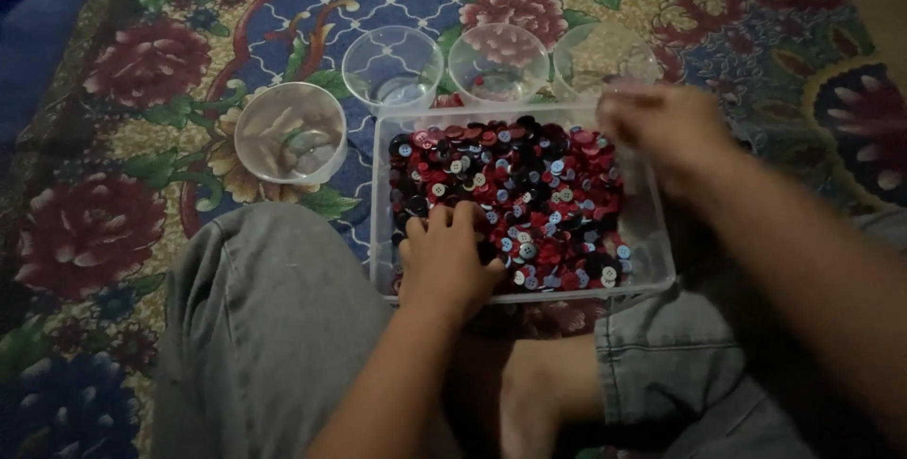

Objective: Sorting various colored buttons from a large central container into smaller individual containers while sitting on the floor.

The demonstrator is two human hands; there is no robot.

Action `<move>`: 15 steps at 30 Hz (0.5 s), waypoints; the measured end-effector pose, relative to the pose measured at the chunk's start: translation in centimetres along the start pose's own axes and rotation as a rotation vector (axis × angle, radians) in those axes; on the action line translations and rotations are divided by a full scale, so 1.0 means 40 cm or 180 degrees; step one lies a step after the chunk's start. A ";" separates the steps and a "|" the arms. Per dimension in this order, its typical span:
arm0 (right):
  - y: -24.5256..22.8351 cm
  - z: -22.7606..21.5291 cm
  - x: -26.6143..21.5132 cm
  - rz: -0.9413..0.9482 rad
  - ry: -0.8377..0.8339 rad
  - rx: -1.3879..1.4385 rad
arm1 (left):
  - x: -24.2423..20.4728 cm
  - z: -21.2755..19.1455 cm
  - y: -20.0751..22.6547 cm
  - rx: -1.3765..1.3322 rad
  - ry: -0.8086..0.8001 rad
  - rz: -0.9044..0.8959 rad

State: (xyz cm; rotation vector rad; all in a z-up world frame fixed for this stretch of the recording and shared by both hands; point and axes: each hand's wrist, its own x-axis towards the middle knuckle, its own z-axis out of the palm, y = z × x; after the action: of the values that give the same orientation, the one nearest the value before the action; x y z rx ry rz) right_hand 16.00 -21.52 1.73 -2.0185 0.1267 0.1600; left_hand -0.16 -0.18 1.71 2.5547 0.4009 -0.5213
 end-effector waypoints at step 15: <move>0.203 0.112 -0.173 -0.1522 -0.0582 -0.0778 | 0.015 0.025 -0.011 0.0139 0.0363 0.0185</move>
State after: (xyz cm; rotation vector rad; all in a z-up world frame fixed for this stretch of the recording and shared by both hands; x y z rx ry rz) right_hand 7.61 -20.89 -6.23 -2.2031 -0.5101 0.0557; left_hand -0.11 -0.22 0.46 2.6377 0.3574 -0.3682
